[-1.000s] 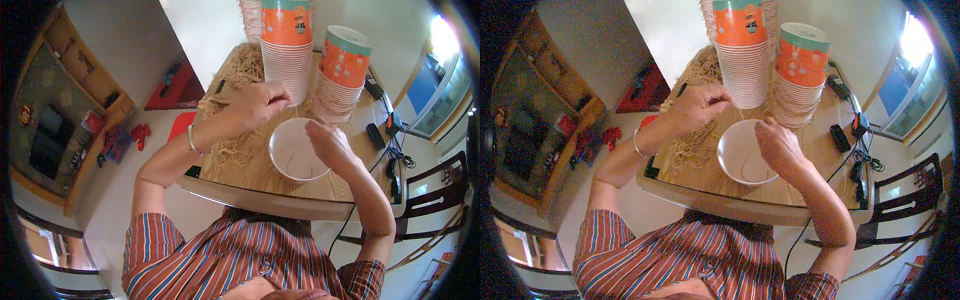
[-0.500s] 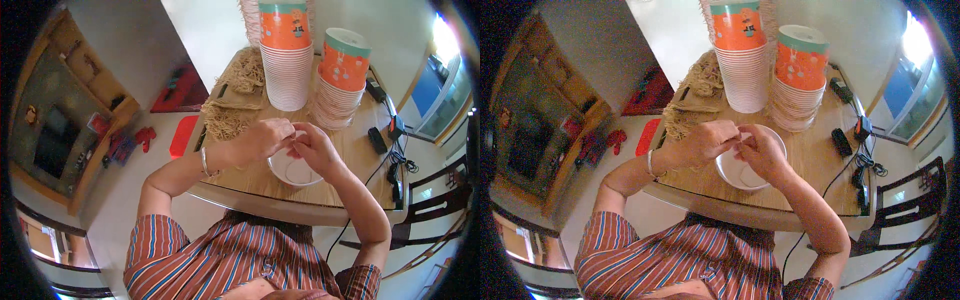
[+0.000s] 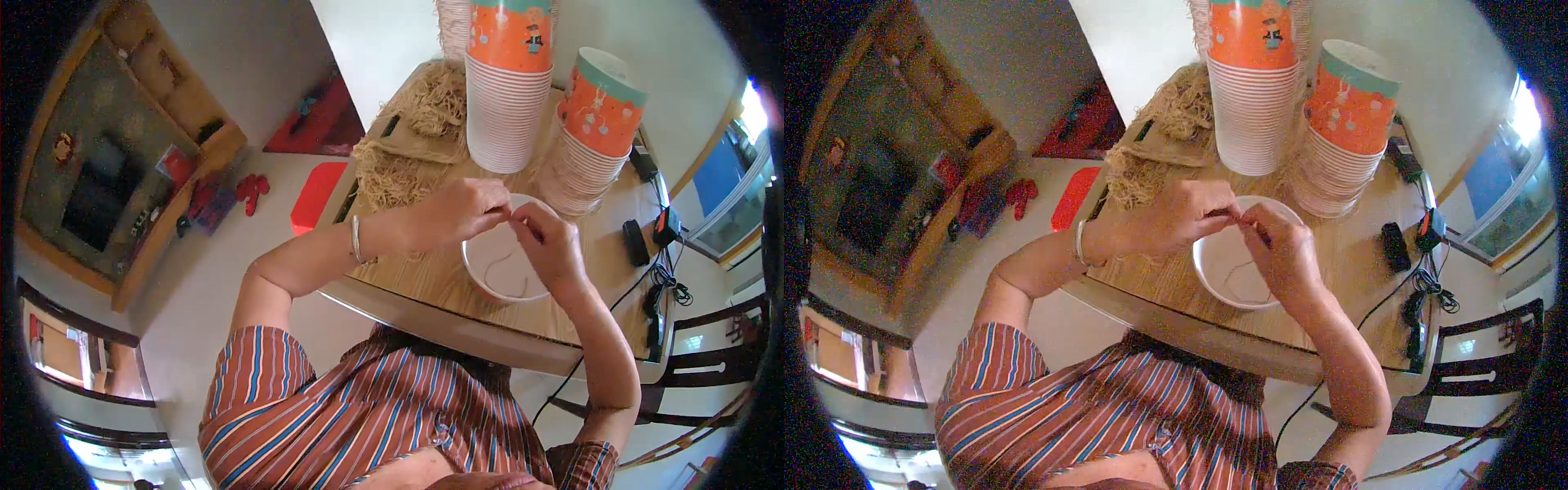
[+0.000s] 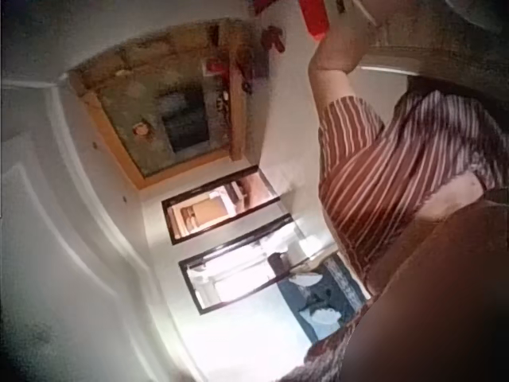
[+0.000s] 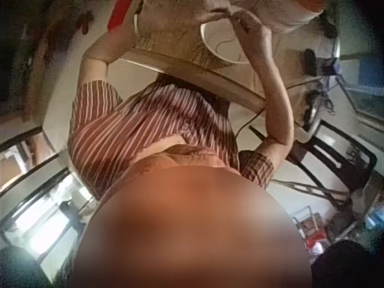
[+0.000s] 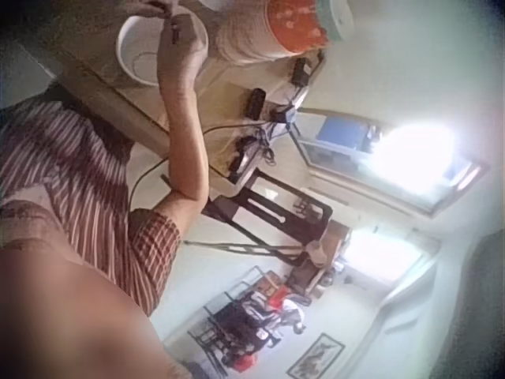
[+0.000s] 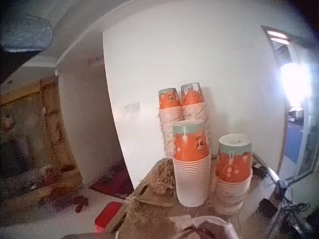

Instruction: Packaging decorative shredded paper into printed paper cups.

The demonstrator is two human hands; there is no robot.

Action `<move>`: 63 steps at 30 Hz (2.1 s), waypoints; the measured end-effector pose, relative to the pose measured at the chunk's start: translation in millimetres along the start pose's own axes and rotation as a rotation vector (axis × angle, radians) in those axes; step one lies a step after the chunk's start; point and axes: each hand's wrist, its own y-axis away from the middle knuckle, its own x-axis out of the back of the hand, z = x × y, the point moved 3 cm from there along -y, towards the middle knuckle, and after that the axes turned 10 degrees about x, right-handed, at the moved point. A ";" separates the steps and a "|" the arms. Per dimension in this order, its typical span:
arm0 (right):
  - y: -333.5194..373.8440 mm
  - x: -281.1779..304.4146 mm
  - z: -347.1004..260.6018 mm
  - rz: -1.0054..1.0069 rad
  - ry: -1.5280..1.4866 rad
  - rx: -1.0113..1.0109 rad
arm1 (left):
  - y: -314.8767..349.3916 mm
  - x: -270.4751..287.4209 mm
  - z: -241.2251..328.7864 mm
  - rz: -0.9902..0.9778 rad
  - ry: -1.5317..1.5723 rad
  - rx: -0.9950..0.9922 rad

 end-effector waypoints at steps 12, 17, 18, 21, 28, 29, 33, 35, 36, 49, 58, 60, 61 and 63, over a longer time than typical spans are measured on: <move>7.4 15.5 1.3 0.081 -0.490 -0.363 | 10.6 17.0 -34.8 0.001 0.551 0.419; 8.0 9.1 -7.3 0.155 -0.482 -0.248 | 5.8 7.6 -10.2 -0.056 0.563 0.465; 8.5 7.8 -10.9 0.155 -0.481 -0.250 | 2.7 6.6 -2.3 -0.109 0.487 0.486; 7.9 8.2 -19.6 0.167 -0.409 -0.192 | 2.3 9.9 13.2 -0.186 0.493 0.502; 12.5 1.6 -7.5 0.157 -0.387 -0.197 | 5.0 -6.8 4.9 -0.125 0.564 0.413; 12.6 -0.6 -5.3 0.172 -0.402 -0.176 | 5.0 -7.2 5.2 -0.136 0.562 0.404; 12.9 1.2 0.5 0.157 -0.388 -0.152 | 4.0 -7.2 9.6 -0.171 0.612 0.452; 13.7 1.7 0.6 0.135 -0.384 -0.147 | 5.9 -5.0 7.7 -0.180 0.675 0.514; 13.8 0.6 -0.5 0.133 -0.382 -0.140 | 6.0 -2.5 7.6 -0.218 0.671 0.515; 10.8 8.3 12.1 -0.044 -0.223 -0.075 | 6.7 -3.1 -1.2 -0.281 0.721 0.588; 9.4 2.2 1.3 -0.024 -0.191 -0.037 | 3.1 -8.4 -1.9 -0.207 0.445 0.624; 8.4 -3.9 -1.1 -0.106 -0.288 -0.069 | 0.5 -9.3 0.5 -0.226 0.508 0.636; 6.7 -4.1 0.6 -0.102 -0.287 -0.070 | 0.1 -9.8 1.9 -0.229 0.507 0.634; 5.3 -9.7 7.0 -0.201 -0.605 -0.275 | -1.6 -10.8 6.3 -0.236 0.664 0.583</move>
